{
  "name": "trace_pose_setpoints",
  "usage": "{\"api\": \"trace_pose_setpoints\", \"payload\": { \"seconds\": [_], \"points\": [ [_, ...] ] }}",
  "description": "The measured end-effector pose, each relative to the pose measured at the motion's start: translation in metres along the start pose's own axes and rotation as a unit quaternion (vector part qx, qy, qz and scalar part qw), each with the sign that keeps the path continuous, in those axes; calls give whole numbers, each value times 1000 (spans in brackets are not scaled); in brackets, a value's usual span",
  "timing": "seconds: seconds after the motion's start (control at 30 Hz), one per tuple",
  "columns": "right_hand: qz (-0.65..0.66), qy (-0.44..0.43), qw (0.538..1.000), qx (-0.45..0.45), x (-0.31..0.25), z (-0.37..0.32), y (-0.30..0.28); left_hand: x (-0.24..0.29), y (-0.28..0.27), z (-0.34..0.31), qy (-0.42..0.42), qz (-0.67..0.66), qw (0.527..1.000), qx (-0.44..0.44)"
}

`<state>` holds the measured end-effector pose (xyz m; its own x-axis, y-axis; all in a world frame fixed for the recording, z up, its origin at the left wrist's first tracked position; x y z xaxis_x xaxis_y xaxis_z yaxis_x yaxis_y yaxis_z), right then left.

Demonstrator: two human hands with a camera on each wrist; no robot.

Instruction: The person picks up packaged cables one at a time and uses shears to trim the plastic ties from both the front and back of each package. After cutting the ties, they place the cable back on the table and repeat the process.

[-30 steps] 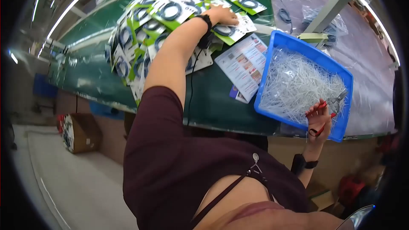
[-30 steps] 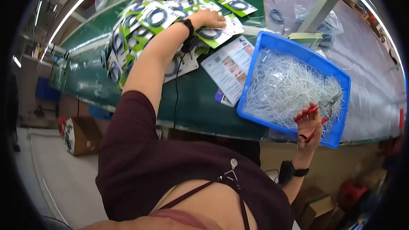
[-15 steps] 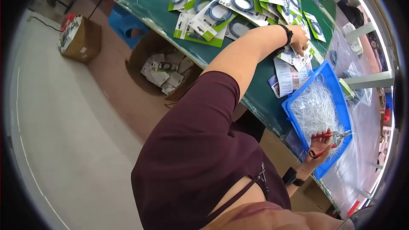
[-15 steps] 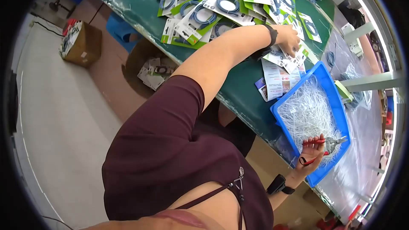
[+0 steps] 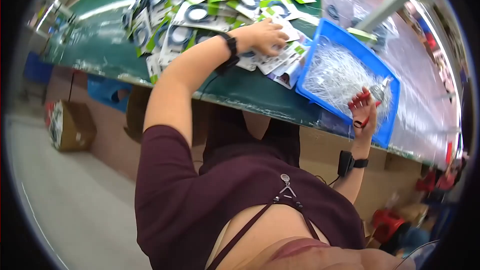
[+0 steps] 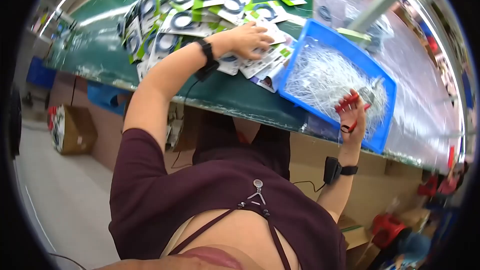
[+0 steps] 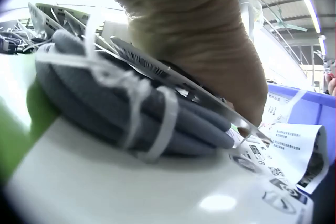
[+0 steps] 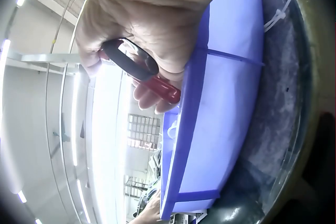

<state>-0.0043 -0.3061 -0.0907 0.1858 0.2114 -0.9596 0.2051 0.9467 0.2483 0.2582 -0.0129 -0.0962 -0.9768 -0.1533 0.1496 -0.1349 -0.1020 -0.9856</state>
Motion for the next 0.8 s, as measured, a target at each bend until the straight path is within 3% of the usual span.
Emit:
{"api": "trace_pose_setpoints", "payload": {
  "seconds": [0.1, 0.2, 0.23, 0.27, 0.3, 0.33, 0.4, 0.43, 0.5, 0.57, 0.67, 0.77, 0.8],
  "points": [
    [3, 5, 1000, -25, 0, 1, 5, 5, -7, -5, 10, 10, 998, -65],
    [2, -8, 1000, -11, -6, -3, 15, -24, -6, 9, -82, -233, 969, 21],
    [-3, -16, 1000, -8, -9, -1, 17, -39, -10, 27, -77, -229, 970, 17],
    [-1, -20, 1000, -2, -12, 1, 19, -67, -19, 51, -115, -384, 913, 78],
    [0, -21, 1000, -7, -14, 2, 20, -96, -25, 74, -150, -527, 826, 134],
    [1, -23, 1000, -10, -14, 2, 22, -118, -29, 98, -145, -526, 829, 124],
    [4, -28, 1000, 0, -15, 0, 22, -161, -44, 144, -196, -243, 932, 184],
    [4, -19, 1000, 4, -15, -1, 22, -178, -35, 166, -186, -241, 935, 179],
    [4, -3, 1000, 13, -14, 2, 20, -213, -4, 208, -268, -70, 959, 59],
    [8, -9, 1000, 28, -15, 5, 19, -181, 2, 214, -372, 35, 927, 7],
    [26, 5, 998, 52, -14, -5, 15, -213, 31, 229, -357, 36, 933, -2],
    [72, 3, 996, 58, -14, -3, 15, -222, 13, 217, -257, -5, 966, -2],
    [82, 3, 995, 58, -14, -2, 16, -223, -2, 209, -260, 2, 966, -9]
  ]
}}
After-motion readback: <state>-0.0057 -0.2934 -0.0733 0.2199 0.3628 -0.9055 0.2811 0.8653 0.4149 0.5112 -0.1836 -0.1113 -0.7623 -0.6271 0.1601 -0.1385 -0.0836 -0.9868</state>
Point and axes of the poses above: each hand's wrist, its own z-axis towards the middle knuckle, its own y-axis out of the palm, x = y × z, the point moved 4 cm from there along z, towards the middle knuckle, and after that the axes turned 15 degrees about -z, right-handed, at the moved point
